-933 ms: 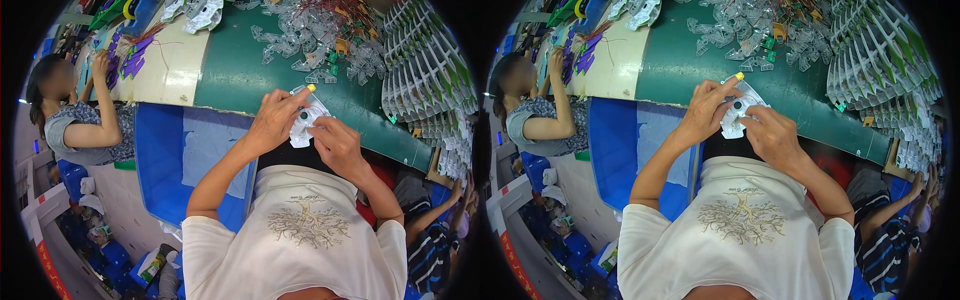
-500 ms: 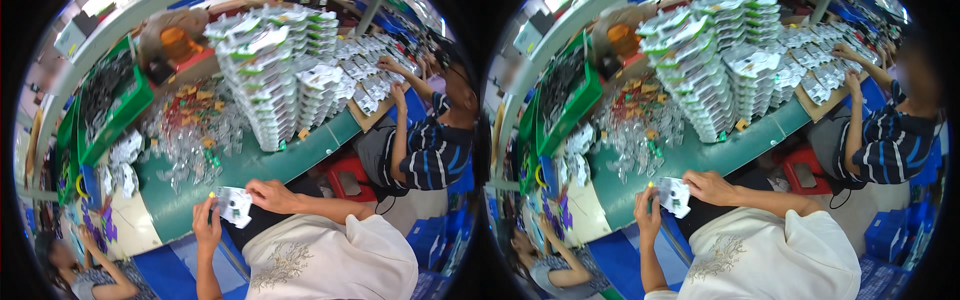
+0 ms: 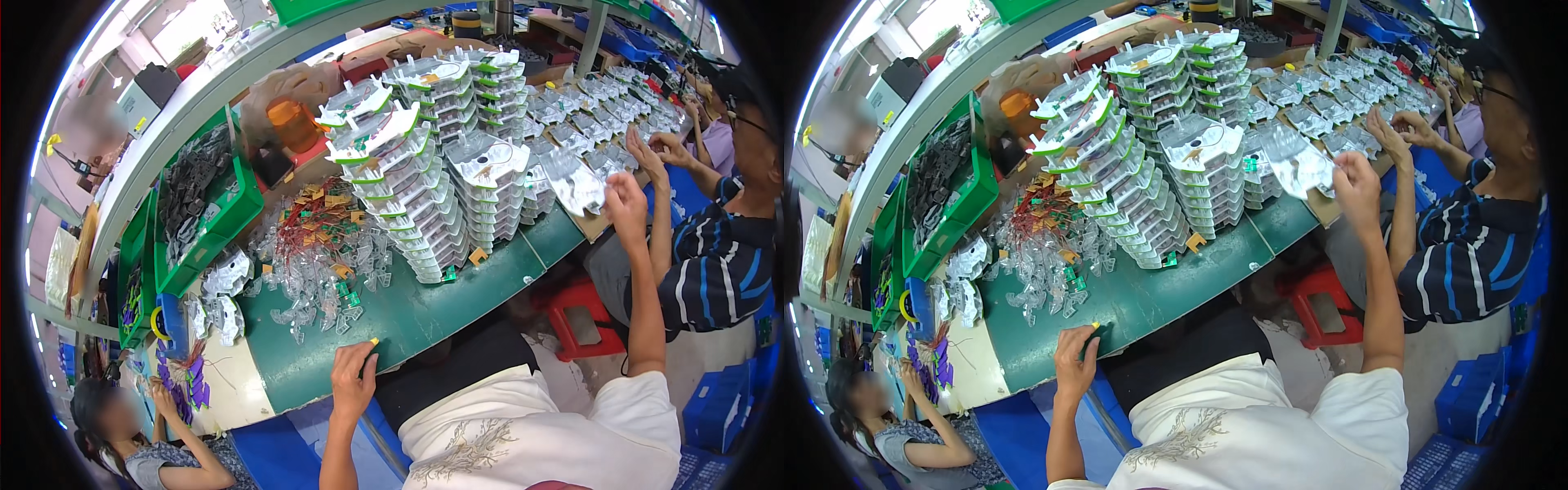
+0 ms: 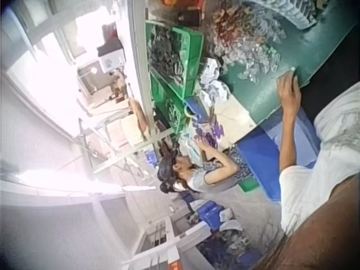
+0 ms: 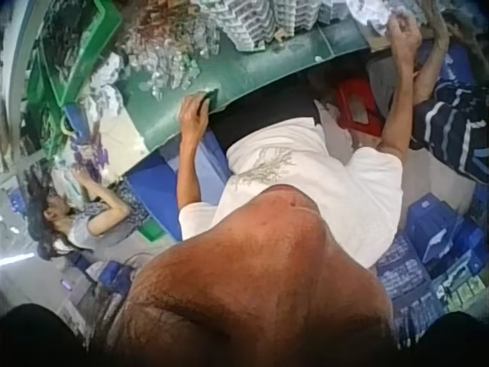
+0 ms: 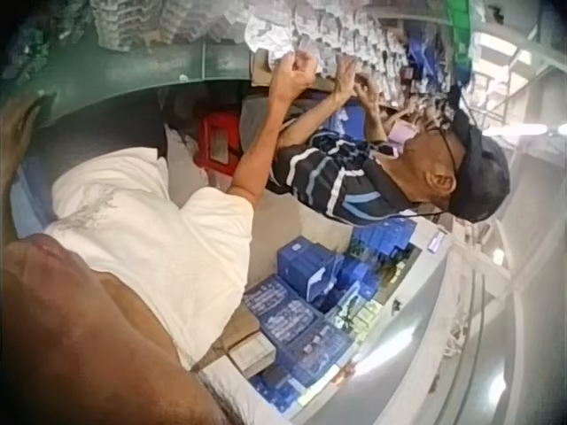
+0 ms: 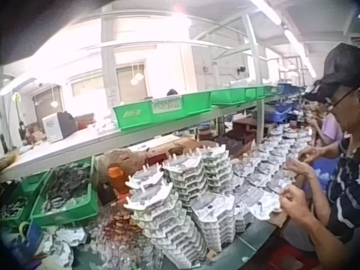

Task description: Assembling small plastic components onto a white plastic base at a manufacturing workbench.

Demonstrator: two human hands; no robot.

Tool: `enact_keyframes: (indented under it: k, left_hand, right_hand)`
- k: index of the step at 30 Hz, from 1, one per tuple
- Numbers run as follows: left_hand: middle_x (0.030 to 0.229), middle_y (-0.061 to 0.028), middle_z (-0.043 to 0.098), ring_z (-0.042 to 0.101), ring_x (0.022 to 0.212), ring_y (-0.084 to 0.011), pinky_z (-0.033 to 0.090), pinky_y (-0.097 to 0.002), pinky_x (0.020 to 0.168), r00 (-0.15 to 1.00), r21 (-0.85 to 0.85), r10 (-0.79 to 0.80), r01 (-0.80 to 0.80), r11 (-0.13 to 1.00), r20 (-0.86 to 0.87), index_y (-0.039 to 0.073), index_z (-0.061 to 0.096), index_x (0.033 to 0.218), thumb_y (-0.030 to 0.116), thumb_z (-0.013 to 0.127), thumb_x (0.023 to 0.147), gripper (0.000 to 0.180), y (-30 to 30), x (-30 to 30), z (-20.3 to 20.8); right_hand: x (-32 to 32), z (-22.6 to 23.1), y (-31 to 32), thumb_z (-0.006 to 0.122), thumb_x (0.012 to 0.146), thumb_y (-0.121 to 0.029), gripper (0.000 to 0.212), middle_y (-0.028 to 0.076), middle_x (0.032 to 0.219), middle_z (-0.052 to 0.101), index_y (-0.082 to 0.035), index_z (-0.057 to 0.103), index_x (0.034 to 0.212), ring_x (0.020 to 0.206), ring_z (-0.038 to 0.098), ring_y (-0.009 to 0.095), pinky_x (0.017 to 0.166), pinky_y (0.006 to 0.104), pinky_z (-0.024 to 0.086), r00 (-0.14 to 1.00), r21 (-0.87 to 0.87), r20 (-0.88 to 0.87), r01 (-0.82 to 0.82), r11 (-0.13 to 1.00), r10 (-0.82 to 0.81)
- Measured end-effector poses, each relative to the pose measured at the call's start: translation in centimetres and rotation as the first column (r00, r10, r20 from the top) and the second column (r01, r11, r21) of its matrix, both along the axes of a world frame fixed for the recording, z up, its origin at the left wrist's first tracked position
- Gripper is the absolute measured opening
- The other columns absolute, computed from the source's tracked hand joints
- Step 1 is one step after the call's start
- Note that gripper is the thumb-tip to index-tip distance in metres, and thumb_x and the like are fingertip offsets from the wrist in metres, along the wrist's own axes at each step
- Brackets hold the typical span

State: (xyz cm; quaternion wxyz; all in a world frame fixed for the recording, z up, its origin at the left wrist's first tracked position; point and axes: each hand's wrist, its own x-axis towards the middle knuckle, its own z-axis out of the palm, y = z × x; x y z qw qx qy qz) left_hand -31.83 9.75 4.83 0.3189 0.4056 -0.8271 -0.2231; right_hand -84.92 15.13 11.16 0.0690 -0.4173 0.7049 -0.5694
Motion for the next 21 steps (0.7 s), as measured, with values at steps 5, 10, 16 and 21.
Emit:
enact_keyframes:
  k: [5,10,16,21]
  left_hand:
    - [0.099,-0.0166,0.069,0.063,0.091,-0.034,0.051,-0.0399,0.082,0.997,0.021,0.082,-0.082,0.996,0.012,-0.002,0.069,0.102,-0.004,0.069,0.082,0.02,1.8,1.2,0.0]
    - [0.099,-0.0163,0.069,0.063,0.091,-0.0343,0.051,-0.04,0.082,0.992,0.012,0.121,-0.121,0.993,-0.044,-0.001,0.069,0.105,-0.001,0.07,0.083,0.022,2.3,2.7,-1.3]
    - [0.095,-0.0143,0.07,0.064,0.087,-0.0323,0.052,-0.0403,0.078,0.98,0.054,0.146,-0.14,0.989,-0.133,-0.001,0.069,0.105,0.001,0.069,0.084,0.021,1.5,3.3,-2.5]
    - [0.086,-0.0125,0.069,0.063,0.075,-0.0278,0.052,-0.0367,0.068,0.971,0.163,0.179,-0.153,0.975,-0.158,0.001,0.071,0.103,0.005,0.069,0.086,0.018,0.0,4.3,-3.0]
  right_hand:
    - [-0.9,-1.0,-7.0,0.057,0.09,-0.005,0.016,-0.001,0.066,0.057,-0.003,0.058,0.106,0.05,0.048,0.004,0.045,0.0217,0.037,0.991,0.048,0.071,-0.115,0.992,0.111]
    - [-6.7,-5.9,-7.9,0.06,0.094,-0.01,0.014,-0.004,0.066,0.052,-0.008,0.063,0.108,0.051,0.044,0.004,0.043,0.0213,0.033,0.993,0.011,0.029,-0.114,0.993,0.114]
    - [-8.3,-6.9,-6.9,0.065,0.097,-0.019,0.027,-0.002,0.074,0.059,-0.003,0.062,0.119,0.054,0.046,0.002,0.046,0.0186,0.033,0.985,0.035,0.066,-0.165,0.986,0.163]
    - [-0.4,-2.0,-5.5,0.065,0.098,-0.019,0.025,-0.005,0.079,0.059,-0.003,0.064,0.117,0.059,0.043,0.0,0.05,0.0172,0.032,0.993,-0.031,-0.12,-0.015,0.999,0.011]
